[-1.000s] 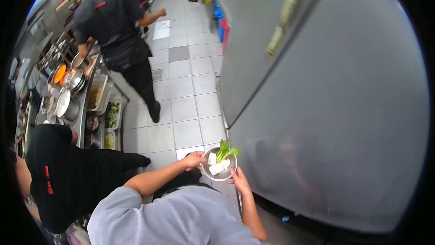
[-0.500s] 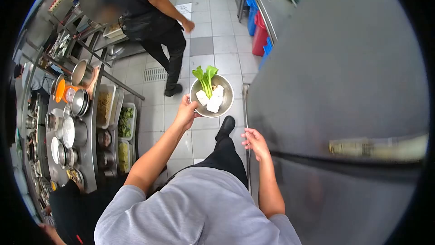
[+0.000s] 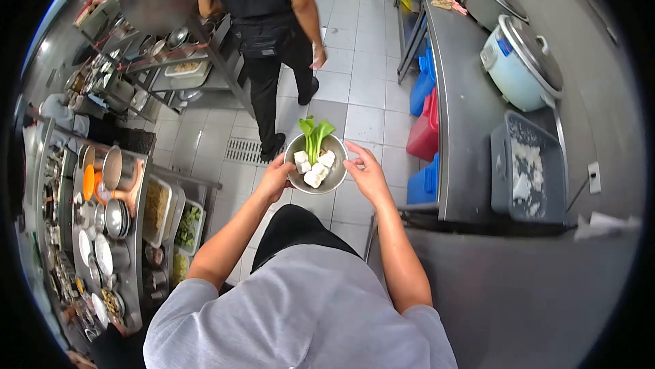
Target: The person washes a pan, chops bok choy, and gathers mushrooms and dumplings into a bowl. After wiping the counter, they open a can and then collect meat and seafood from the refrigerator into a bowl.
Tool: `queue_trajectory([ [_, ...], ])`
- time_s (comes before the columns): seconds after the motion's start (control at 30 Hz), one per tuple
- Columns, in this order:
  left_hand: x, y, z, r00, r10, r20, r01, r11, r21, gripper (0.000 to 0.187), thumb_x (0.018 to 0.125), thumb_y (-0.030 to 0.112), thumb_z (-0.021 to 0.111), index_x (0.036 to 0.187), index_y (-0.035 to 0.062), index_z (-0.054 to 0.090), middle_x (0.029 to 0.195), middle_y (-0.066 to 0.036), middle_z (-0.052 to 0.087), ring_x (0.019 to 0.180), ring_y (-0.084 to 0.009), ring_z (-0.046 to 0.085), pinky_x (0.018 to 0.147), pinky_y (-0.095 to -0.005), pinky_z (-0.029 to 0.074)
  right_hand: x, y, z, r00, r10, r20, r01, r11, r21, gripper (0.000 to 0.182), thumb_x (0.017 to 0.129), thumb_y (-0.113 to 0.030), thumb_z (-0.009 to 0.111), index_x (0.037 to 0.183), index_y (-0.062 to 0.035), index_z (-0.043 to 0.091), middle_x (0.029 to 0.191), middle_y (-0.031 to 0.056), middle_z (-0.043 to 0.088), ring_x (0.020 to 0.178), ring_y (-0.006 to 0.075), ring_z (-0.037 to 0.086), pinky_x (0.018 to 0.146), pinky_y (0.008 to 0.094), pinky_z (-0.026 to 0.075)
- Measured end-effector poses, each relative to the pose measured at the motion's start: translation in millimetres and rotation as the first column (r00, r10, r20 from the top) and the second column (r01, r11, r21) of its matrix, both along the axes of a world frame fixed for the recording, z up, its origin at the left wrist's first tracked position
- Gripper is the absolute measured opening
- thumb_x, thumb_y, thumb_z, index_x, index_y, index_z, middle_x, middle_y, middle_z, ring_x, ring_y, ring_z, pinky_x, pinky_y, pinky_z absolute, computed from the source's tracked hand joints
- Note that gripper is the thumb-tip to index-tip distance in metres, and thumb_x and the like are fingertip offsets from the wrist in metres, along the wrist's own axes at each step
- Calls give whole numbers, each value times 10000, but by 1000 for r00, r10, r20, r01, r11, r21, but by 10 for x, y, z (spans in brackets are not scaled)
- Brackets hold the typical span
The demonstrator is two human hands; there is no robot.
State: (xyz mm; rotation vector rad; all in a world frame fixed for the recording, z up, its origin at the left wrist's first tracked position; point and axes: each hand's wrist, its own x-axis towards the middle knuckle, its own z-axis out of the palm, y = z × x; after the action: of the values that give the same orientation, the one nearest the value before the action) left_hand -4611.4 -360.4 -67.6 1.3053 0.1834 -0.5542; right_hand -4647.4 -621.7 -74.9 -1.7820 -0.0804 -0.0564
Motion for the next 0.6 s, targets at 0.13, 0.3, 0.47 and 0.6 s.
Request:
queue_trajectory([
  [0.13,1321,-391,-243,994,-112,-9,112,994,-18,301,930,171,579,1218,82,571,1029,-50,668,838,-134,664,656,-300,554,1216,-316,176,940,35,-339,-22,999,41,551,890,-164,647,1395,-83,444,1209,124,596,877,174,633,652,320,558],
  [0.3,3123,-1225,-161,929,-369,-23,370,926,75,404,954,360,590,1235,70,575,1010,-41,648,787,-101,604,618,-265,522,2567,-1027,-73,815,104,-570,53,966,252,515,890,-178,606,1358,-32,448,1115,132,633,867,220,665,548,366,578],
  [0.47,4763,-2078,101,725,-689,-4,687,723,-70,513,1006,448,457,1352,71,494,1190,-79,578,896,-139,607,696,-295,559,3399,-1917,-44,768,-132,-627,375,886,274,390,903,-201,539,1248,-21,563,1083,108,648,874,184,648,616,336,558],
  [0.6,5934,-2706,145,616,-787,15,785,616,62,483,1007,417,475,1321,53,523,1170,-73,590,900,-157,615,709,-299,561,4241,-2427,-177,838,-361,-410,464,866,186,403,883,-163,533,1252,-2,551,1100,112,640,964,198,617,813,329,508],
])
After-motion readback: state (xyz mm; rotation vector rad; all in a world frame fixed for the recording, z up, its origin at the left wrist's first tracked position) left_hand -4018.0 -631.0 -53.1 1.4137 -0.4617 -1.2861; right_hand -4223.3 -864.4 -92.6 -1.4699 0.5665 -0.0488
